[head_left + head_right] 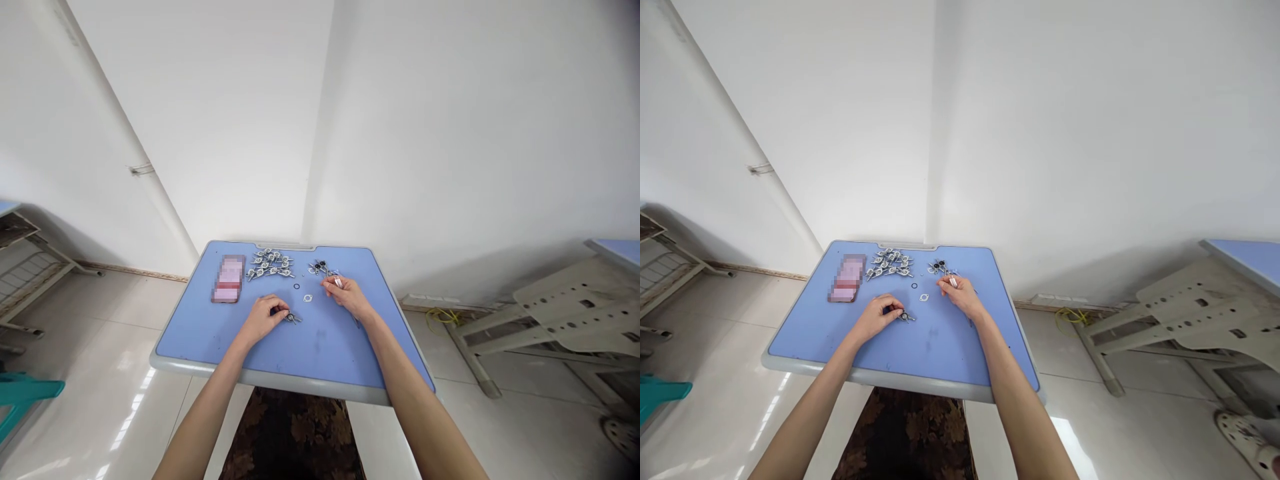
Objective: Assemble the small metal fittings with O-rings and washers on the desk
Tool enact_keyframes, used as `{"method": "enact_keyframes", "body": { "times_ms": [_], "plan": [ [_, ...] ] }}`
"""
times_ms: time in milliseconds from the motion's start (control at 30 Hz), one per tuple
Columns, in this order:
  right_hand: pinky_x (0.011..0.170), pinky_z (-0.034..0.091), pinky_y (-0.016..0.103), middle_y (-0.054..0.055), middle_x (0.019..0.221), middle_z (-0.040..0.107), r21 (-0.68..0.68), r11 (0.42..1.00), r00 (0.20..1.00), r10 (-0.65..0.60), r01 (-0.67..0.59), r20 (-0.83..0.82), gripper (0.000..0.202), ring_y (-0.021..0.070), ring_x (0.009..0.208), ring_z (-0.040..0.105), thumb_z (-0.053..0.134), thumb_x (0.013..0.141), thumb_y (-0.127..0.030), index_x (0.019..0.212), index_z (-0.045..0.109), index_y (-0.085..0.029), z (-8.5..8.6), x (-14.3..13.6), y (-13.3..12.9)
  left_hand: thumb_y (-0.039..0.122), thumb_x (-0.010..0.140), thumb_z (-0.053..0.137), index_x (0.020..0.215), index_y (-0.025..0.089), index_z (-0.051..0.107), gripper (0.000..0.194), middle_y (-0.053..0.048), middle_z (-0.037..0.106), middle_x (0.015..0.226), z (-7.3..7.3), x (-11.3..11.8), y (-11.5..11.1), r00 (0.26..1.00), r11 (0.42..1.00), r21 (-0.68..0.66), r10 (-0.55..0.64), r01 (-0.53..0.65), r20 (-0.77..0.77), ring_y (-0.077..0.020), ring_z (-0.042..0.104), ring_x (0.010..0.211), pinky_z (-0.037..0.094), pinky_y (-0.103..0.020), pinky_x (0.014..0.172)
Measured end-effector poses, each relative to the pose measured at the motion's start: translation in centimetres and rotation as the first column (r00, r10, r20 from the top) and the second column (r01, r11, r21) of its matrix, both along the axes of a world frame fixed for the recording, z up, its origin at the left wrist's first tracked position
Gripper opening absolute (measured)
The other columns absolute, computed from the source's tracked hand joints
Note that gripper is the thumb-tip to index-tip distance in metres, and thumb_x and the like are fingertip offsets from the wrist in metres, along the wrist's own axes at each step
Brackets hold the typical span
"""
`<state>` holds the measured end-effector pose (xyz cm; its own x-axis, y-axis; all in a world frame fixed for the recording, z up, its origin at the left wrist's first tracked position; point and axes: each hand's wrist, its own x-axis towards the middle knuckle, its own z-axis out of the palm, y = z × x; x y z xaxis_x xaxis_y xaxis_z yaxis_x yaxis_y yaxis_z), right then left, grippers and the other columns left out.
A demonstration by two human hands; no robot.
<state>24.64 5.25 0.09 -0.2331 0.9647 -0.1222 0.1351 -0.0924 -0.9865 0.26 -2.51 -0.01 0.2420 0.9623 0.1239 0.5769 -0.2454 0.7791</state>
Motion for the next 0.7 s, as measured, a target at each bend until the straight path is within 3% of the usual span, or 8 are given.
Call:
{"method": "enact_keyframes", "body": {
  "times_ms": [300, 700],
  "plan": [
    [0.040, 0.014, 0.022, -0.004, 0.058, 0.052, -0.001, 1.000, 0.991, -0.016, 0.016, -0.136, 0.045, 0.0023, 0.040, 0.026, 0.071, 0.063, -0.053, 0.084, 0.060, -0.015, -0.1, 0.4, 0.2, 0.024, 0.081, 0.061, 0.082, 0.018, 0.068, 0.010, -0.002, 0.066, 0.082, -0.7, 0.1, 0.5, 1.000, 1.000, 0.011, 0.013, -0.013, -0.005, -0.0159, 0.058, 0.077, 0.043, -0.031, 0.080],
    [0.040, 0.012, 0.022, -0.004, 0.057, 0.049, -0.013, 0.999, 0.971, -0.041, 0.039, -0.236, 0.043, 0.0018, 0.040, 0.025, 0.075, 0.062, -0.052, 0.080, 0.063, -0.015, -0.2, 0.8, 0.4, 0.030, 0.082, 0.055, 0.078, 0.017, 0.067, 0.019, -0.003, 0.063, 0.077, -1.2, 0.0, 0.8, 0.982, 0.996, 0.008, 0.082, -0.084, 0.169, -0.0160, 0.055, 0.072, 0.042, -0.027, 0.069]
  ]
}}
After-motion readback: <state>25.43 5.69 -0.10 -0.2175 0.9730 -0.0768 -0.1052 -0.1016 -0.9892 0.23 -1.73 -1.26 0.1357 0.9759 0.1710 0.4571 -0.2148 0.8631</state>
